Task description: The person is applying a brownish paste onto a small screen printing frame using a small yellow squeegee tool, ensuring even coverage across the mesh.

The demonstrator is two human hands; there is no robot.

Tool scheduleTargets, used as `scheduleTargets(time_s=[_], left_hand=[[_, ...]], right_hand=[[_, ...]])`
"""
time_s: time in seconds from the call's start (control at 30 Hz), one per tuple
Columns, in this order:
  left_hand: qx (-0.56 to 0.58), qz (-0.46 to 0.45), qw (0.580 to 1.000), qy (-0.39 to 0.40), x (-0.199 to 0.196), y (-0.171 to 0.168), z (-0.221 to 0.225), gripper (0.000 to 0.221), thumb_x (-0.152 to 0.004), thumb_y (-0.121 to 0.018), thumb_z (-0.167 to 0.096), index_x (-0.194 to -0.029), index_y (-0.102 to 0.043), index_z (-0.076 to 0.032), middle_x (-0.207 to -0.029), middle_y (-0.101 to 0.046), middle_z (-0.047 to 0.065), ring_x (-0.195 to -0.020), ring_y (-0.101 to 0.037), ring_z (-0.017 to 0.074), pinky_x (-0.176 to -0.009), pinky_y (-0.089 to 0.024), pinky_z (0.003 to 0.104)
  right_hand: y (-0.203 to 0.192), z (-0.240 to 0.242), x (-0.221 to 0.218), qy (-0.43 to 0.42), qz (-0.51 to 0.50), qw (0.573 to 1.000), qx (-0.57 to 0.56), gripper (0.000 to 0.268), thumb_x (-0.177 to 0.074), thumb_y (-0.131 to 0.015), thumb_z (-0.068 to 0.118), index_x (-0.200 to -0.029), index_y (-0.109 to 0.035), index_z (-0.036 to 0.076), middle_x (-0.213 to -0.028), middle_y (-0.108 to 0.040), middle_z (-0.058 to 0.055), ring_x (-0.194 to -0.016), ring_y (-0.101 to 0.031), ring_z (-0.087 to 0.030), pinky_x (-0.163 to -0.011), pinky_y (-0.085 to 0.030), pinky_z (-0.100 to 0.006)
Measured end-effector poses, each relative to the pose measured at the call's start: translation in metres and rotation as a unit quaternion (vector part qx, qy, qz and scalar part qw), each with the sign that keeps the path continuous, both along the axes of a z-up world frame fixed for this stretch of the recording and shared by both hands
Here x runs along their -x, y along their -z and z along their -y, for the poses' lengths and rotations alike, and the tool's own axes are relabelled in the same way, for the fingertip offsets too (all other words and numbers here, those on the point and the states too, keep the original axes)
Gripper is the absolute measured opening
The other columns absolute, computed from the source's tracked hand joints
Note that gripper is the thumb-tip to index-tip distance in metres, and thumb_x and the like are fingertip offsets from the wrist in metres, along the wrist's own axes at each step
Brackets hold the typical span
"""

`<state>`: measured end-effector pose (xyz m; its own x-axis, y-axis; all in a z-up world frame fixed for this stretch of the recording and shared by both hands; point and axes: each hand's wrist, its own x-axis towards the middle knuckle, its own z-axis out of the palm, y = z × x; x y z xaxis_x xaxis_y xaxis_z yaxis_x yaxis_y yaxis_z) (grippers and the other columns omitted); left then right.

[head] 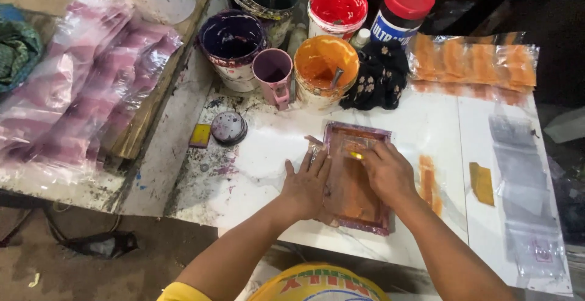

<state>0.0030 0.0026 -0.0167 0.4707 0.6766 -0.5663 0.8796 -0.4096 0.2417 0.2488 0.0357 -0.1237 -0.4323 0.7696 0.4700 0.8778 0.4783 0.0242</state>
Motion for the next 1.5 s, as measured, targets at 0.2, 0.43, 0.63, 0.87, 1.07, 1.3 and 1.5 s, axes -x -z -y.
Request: scheduleTargets(time_s=[0.2, 0.43, 0.63, 0.87, 1.07, 1.3, 1.5], left_hand=[[0.004, -0.014, 1.000, 0.004, -0.002, -0.003, 0.001, 0.129, -0.072, -0.069, -0.068, -0.163, -0.003, -0.005, -0.172, 0.004, 0.015, -0.157, -0.002, 0.0385, -0.115, -0.017, 0.074], [0.004, -0.016, 1.000, 0.008, -0.001, -0.002, 0.001, 0.129, -0.072, -0.068, -0.070, -0.163, -0.002, -0.006, -0.172, 0.007, 0.014, -0.157, 0.000, 0.0382, -0.114, -0.016, 0.074], [0.048, -0.058, 0.997, -0.018, -0.008, -0.009, 0.001, 0.135, -0.075, -0.061, -0.079, -0.162, 0.017, -0.011, -0.171, 0.024, 0.002, -0.157, 0.019, 0.0316, -0.121, -0.004, 0.068], [0.058, -0.047, 0.996, -0.037, -0.007, -0.019, 0.006, 0.138, -0.072, -0.069, -0.073, -0.162, 0.017, -0.012, -0.171, 0.023, 0.002, -0.157, 0.019, 0.0310, -0.122, -0.001, 0.067], [-0.040, 0.105, 0.991, -0.070, 0.004, 0.033, 0.012, 0.143, -0.061, -0.072, -0.082, -0.162, 0.002, -0.013, -0.171, 0.007, 0.011, -0.156, 0.008, 0.0360, -0.117, -0.003, 0.071], [-0.352, 0.406, 0.821, -0.192, 0.046, 0.130, 0.029, 0.092, -0.081, -0.072, -0.053, -0.147, -0.039, 0.002, -0.160, -0.036, 0.026, -0.149, -0.034, 0.0440, -0.118, -0.033, 0.056], [-0.237, 0.375, 0.814, -0.374, 0.033, 0.127, 0.028, 0.039, -0.081, -0.074, -0.037, -0.115, -0.072, -0.017, -0.111, -0.071, -0.001, -0.108, -0.065, 0.0169, -0.088, -0.053, 0.031]], right_hand=[[-0.014, -0.003, 0.006, -0.083, -0.019, 0.996, 0.014, 0.019, -0.101, -0.058, 0.025, -0.092, -0.071, 0.014, -0.085, -0.057, -0.002, -0.087, -0.063, -0.028, -0.082, -0.052, -0.033], [-0.001, 0.065, 0.000, -0.129, -0.004, 0.988, 0.088, 0.026, -0.102, -0.051, 0.024, -0.086, -0.068, 0.014, -0.085, -0.058, -0.004, -0.087, -0.062, -0.032, -0.078, -0.052, -0.039], [-0.030, 0.119, 0.020, -0.167, -0.017, 0.975, 0.145, 0.013, -0.098, -0.057, 0.003, -0.105, -0.068, 0.000, -0.085, -0.055, -0.007, -0.074, -0.048, -0.025, -0.060, -0.045, -0.037], [-0.035, 0.131, 0.026, -0.127, -0.001, 0.978, 0.164, 0.019, -0.098, -0.054, 0.012, -0.107, -0.068, 0.004, -0.087, -0.058, -0.005, -0.075, -0.048, -0.026, -0.062, -0.043, -0.042], [-0.046, 0.146, 0.016, -0.054, -0.095, 0.978, 0.180, 0.037, -0.089, -0.066, 0.023, -0.120, -0.069, 0.004, -0.108, -0.065, -0.008, -0.090, -0.055, -0.032, -0.075, -0.050, -0.047], [0.028, 0.160, -0.103, 0.203, -0.328, 0.919, 0.081, 0.039, -0.086, -0.065, 0.006, -0.125, -0.072, 0.010, -0.117, -0.068, -0.009, -0.112, -0.064, -0.027, -0.104, -0.049, -0.036], [0.008, 0.137, -0.134, 0.382, -0.386, 0.822, 0.172, 0.034, -0.093, -0.065, 0.025, -0.123, -0.076, 0.013, -0.112, -0.071, 0.000, -0.090, -0.069, -0.017, -0.087, -0.050, -0.029]])
